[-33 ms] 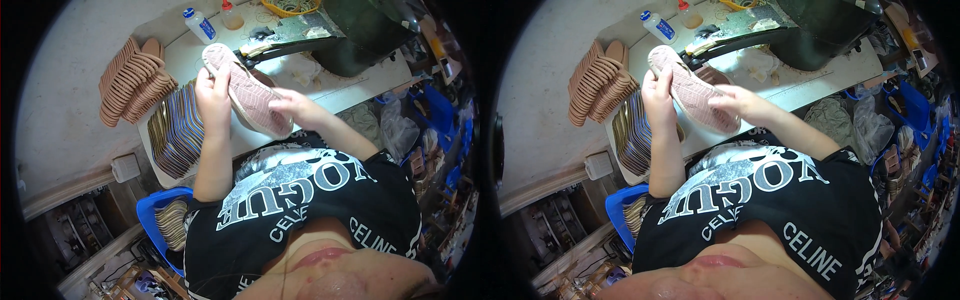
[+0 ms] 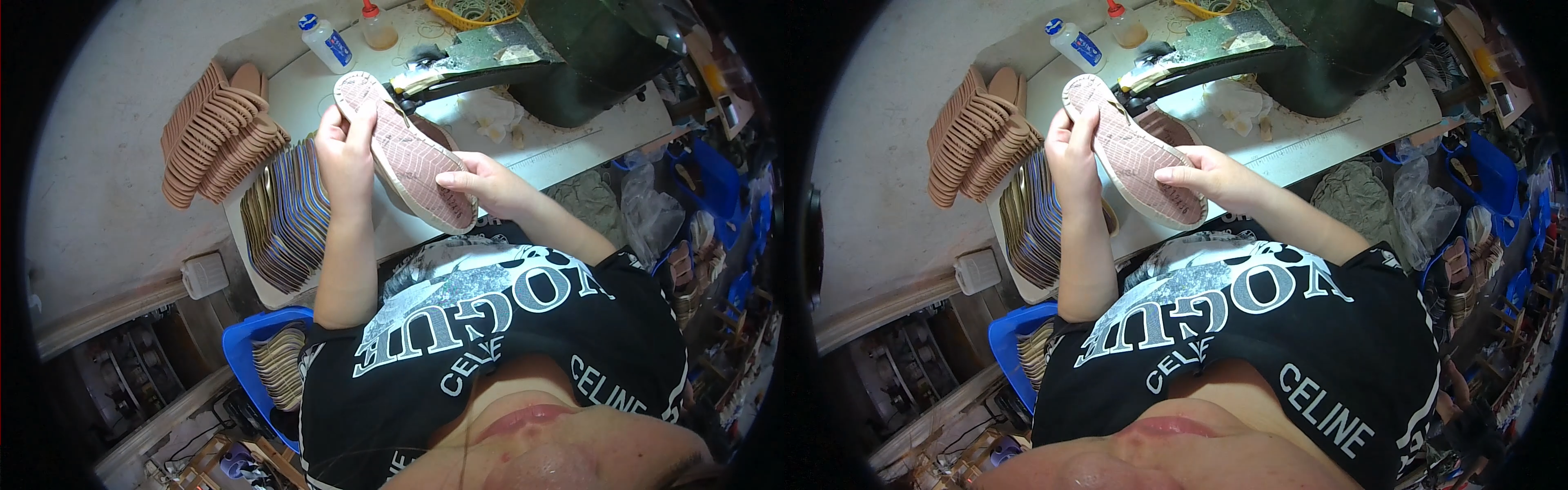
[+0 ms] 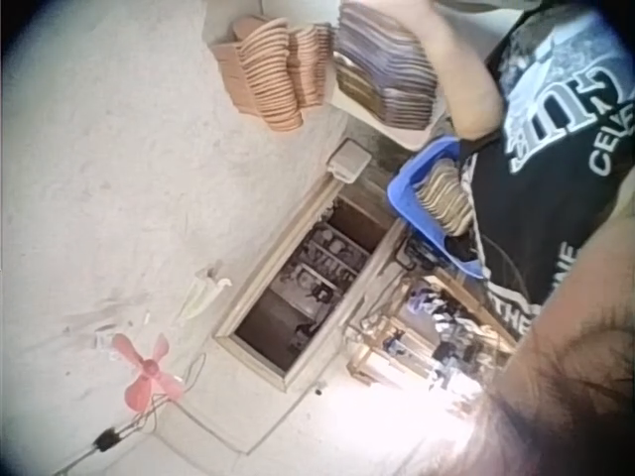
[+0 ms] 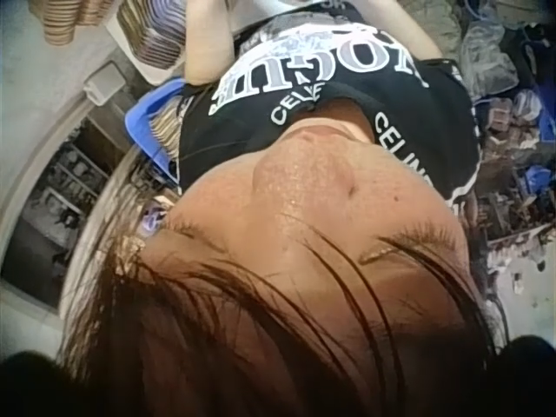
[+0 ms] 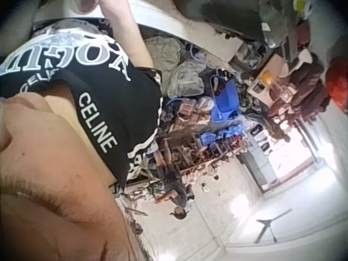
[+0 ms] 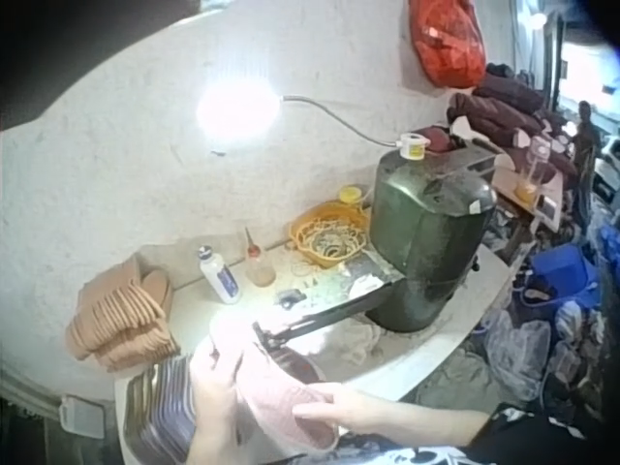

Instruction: The person is assembling and gluing components of shoe soles in a workshop.

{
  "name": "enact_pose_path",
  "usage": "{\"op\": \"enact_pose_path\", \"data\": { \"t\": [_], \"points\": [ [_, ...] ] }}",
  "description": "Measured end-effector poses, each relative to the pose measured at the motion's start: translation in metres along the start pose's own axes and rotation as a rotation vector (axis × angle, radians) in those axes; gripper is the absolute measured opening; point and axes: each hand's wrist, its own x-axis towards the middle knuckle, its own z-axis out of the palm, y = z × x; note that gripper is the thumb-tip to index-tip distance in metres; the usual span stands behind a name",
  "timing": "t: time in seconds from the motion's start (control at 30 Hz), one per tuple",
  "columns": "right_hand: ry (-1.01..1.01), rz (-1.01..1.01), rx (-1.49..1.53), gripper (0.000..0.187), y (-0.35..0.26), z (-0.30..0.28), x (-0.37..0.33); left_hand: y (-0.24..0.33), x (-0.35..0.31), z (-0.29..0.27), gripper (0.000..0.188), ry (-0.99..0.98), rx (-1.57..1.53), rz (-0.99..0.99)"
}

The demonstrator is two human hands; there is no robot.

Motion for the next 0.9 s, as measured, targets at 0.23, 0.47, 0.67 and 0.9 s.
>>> {"op": "enact_pose_path", "data": {
  "t": [0.23,0.47,0.67,0.9],
  "points": [
    [0.125,-0.161,-0.141,0.034,-0.013,0.01,-0.01,-0.031,0.06,-0.018,0.025,0.15,0.694,0.296],
    [0.187,-0.152,0.056,0.034,-0.031,-0.002,-0.012,-0.034,0.058,0.005,0.032,0.205,0.792,0.241],
    [0.188,-0.155,0.034,0.031,-0.047,-0.013,0.006,-0.025,0.086,0.012,0.036,0.128,0.878,0.147],
    [0.073,-0.1,-0.071,0.034,-0.037,-0.001,0.045,-0.023,0.107,-0.023,0.032,0.073,0.522,0.019]
  ]
}}
